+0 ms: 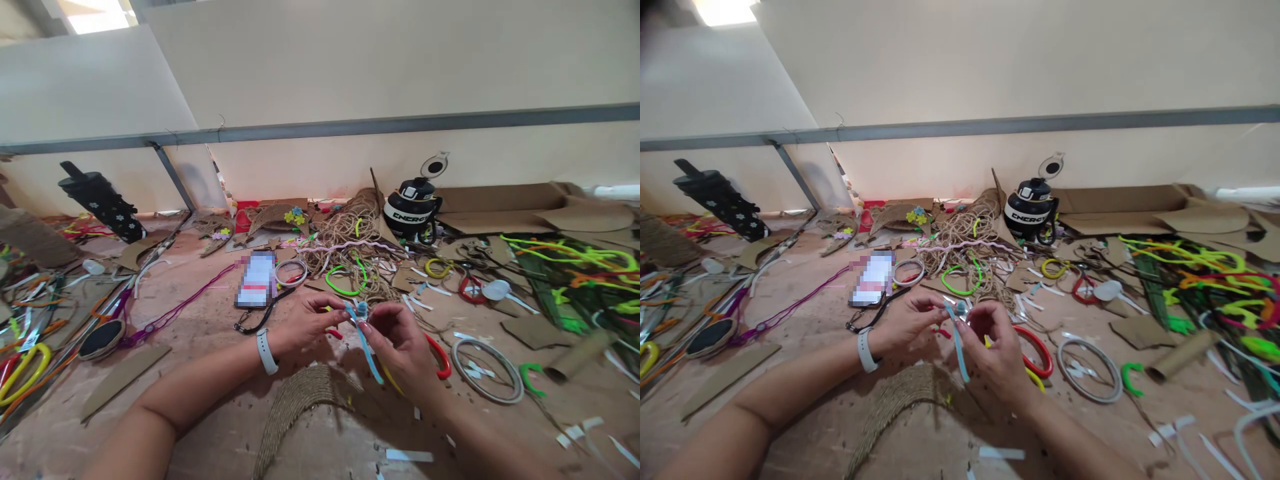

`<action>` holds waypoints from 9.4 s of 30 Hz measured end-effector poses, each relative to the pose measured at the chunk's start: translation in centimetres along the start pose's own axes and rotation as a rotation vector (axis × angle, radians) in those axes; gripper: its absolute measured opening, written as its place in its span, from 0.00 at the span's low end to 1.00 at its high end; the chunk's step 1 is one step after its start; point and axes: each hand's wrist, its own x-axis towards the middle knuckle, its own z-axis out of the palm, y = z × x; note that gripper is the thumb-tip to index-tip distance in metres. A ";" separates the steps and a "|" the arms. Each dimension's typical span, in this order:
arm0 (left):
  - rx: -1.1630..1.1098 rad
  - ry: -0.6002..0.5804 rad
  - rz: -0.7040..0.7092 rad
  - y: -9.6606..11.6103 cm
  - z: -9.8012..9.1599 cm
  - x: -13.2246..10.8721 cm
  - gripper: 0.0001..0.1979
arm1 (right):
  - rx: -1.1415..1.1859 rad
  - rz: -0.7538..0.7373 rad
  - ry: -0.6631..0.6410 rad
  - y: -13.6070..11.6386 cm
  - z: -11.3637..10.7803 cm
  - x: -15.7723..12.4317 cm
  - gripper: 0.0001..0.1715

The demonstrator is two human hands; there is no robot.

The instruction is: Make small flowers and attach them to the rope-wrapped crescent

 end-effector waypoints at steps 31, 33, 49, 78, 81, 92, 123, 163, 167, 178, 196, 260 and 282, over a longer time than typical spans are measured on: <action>0.979 -0.026 0.527 -0.6 -4.1 0.1 0.14 | -0.143 -0.102 -0.585 1.1 1.3 7.5 0.20; 1.038 -0.023 0.548 -0.6 -4.1 -0.2 0.14 | -0.125 -0.091 -0.606 1.0 1.3 7.4 0.22; 1.451 -0.163 0.624 1.0 -3.5 -1.5 0.09 | -0.145 -0.011 -0.702 1.9 1.3 6.4 0.23; -0.426 0.152 -0.046 -2.4 -2.2 -0.9 0.21 | 0.185 0.174 -0.363 1.7 1.7 6.0 0.25; -0.451 0.158 -0.053 -2.9 -2.2 -0.7 0.21 | 0.177 0.142 -0.374 2.0 1.8 5.9 0.25; -0.390 0.240 -0.076 -2.3 -1.7 -1.2 0.21 | -0.278 -0.246 -0.291 3.0 1.8 5.0 0.16; -0.116 0.194 0.070 -2.8 -1.9 -1.4 0.18 | 0.432 0.392 -0.291 2.6 2.7 4.7 0.25; 0.094 0.006 0.080 -2.8 -2.5 -1.3 0.22 | -0.230 -0.088 -0.449 2.5 1.4 5.2 0.18; 0.123 0.051 0.125 -2.9 -2.6 -1.3 0.21 | -0.187 -0.036 -0.395 2.3 1.4 5.2 0.20; -0.003 0.186 0.147 -2.8 -3.0 -0.7 0.20 | 0.027 0.442 -0.842 1.0 1.6 5.3 0.29; -0.138 0.158 0.078 -2.2 -2.7 -1.0 0.19 | -0.196 0.182 -0.717 -0.8 -2.3 8.0 0.27; 0.215 0.201 0.192 -2.8 -2.4 -1.3 0.09 | -0.303 -0.151 -0.441 3.3 0.7 6.2 0.18; 0.714 0.163 0.320 -2.3 -2.7 -1.8 0.09 | -0.790 -1.018 -0.304 3.2 1.3 6.4 0.10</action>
